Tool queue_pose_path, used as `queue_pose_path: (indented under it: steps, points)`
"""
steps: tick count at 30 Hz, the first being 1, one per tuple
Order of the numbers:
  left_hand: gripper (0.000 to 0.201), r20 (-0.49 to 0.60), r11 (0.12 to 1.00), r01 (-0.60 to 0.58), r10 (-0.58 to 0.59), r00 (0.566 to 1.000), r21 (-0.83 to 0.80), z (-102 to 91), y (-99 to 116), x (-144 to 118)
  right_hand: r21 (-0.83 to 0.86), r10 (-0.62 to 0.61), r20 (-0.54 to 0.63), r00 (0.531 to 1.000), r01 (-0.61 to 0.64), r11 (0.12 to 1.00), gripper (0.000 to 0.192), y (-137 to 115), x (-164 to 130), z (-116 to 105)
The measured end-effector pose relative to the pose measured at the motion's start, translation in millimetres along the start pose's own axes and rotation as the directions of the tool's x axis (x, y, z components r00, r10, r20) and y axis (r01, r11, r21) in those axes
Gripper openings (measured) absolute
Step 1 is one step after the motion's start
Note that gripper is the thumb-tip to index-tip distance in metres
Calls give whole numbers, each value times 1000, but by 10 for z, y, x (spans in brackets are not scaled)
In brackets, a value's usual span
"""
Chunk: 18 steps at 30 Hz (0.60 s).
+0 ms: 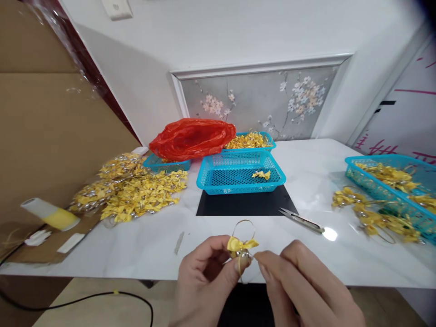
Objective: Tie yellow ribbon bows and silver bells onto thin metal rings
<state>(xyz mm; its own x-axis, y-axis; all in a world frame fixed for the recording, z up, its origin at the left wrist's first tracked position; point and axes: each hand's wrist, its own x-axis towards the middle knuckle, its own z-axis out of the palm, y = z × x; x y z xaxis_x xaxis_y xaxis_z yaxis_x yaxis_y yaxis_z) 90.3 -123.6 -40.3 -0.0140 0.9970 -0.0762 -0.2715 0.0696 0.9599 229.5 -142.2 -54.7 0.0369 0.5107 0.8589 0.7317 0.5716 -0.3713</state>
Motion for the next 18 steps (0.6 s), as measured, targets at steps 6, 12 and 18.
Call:
queue_pose_path:
  steps: [6, 12, 18]
  points:
    - [18, 83, 968, 210, -200, 976, -138, 21, 43, 22, -72, -83, -1, 997, 83, 994, 8, 39, 63, -40]
    - [22, 69, 977, 194, -189, 980, -89, 20, 39, 16, -48, -121, 58, 991, 124, 991, 9, 93, 81, -94]
    - [20, 82, 983, 178, -174, 981, -44, -7, 19, 16, -39, -116, 108, 987, 121, 992, 9, 92, 84, -126]
